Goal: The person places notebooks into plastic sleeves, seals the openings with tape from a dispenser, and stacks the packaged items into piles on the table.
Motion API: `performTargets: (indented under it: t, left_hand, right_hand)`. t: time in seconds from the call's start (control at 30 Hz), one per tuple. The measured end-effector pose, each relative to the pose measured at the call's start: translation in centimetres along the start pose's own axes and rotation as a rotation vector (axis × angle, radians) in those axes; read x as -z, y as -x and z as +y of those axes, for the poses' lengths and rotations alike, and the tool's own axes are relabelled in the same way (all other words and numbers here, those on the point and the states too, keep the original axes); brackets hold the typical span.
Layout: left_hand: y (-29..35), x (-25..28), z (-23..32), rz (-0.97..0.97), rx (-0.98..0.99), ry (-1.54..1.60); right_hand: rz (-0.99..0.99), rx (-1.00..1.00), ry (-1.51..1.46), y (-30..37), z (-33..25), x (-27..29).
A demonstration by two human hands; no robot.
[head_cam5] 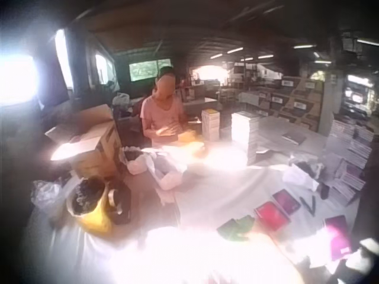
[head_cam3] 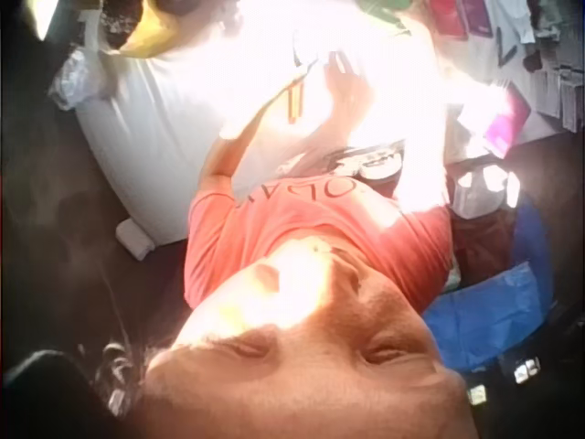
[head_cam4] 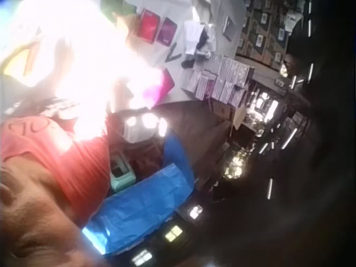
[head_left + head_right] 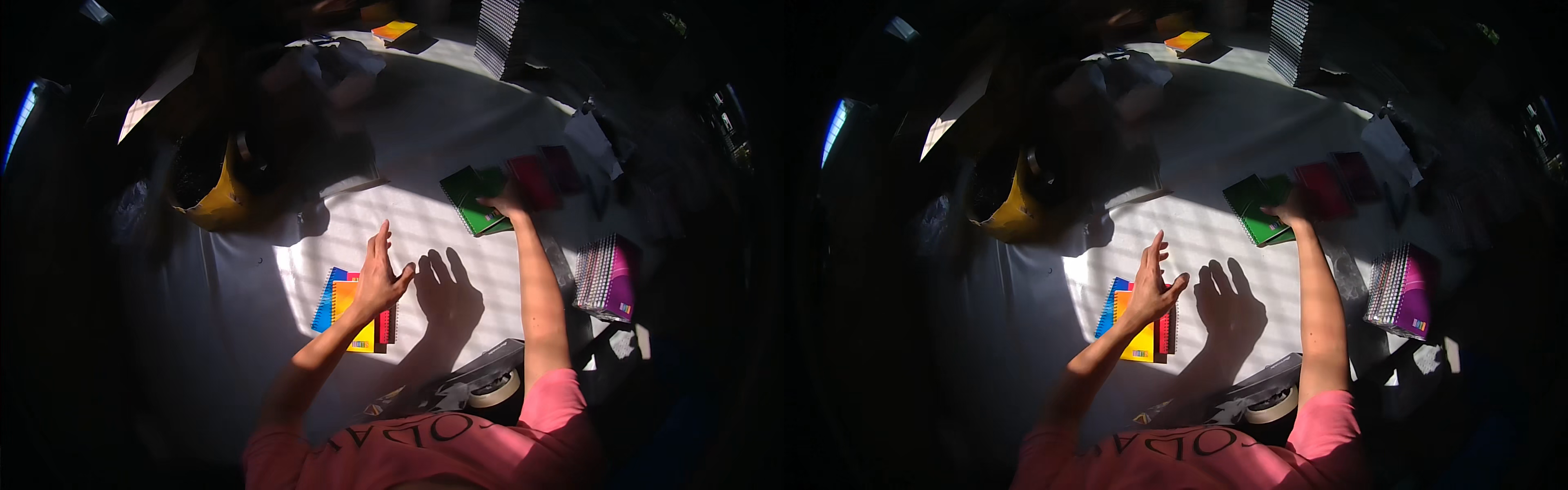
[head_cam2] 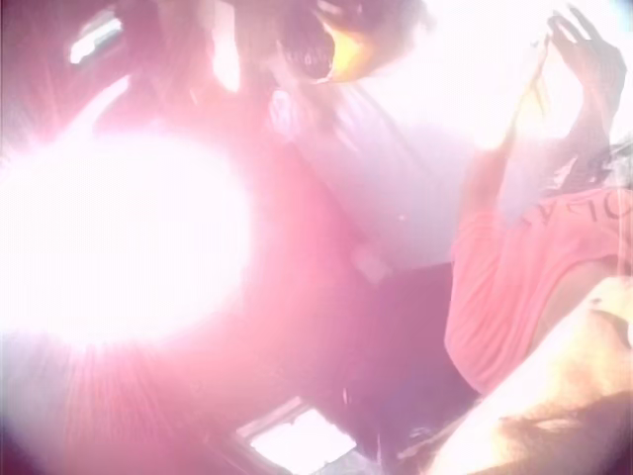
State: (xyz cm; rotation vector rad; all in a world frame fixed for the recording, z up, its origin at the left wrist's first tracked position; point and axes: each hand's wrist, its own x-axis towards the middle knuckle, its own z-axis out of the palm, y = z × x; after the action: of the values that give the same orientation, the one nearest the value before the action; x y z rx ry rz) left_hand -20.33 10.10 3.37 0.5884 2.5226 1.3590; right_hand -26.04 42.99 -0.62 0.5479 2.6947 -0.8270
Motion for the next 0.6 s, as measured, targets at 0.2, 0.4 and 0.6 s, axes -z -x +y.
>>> performTargets:
  t: [0.2,0.4,0.6]
  left_hand:
    - [-10.1,-9.8,1.5,0.294,0.673,0.635]
    - [-4.3,1.5,0.1,-0.011,0.433,1.155]
    - [5.2,14.3,-2.6,0.136,0.352,1.217]
  right_hand:
    - [-0.078,0.211,-0.823,5.7,-4.4,-1.8]
    - [-0.453,0.208,-1.316,14.1,-11.3,-1.5]
    - [-0.628,0.085,-1.292,16.5,-14.0,-8.6]
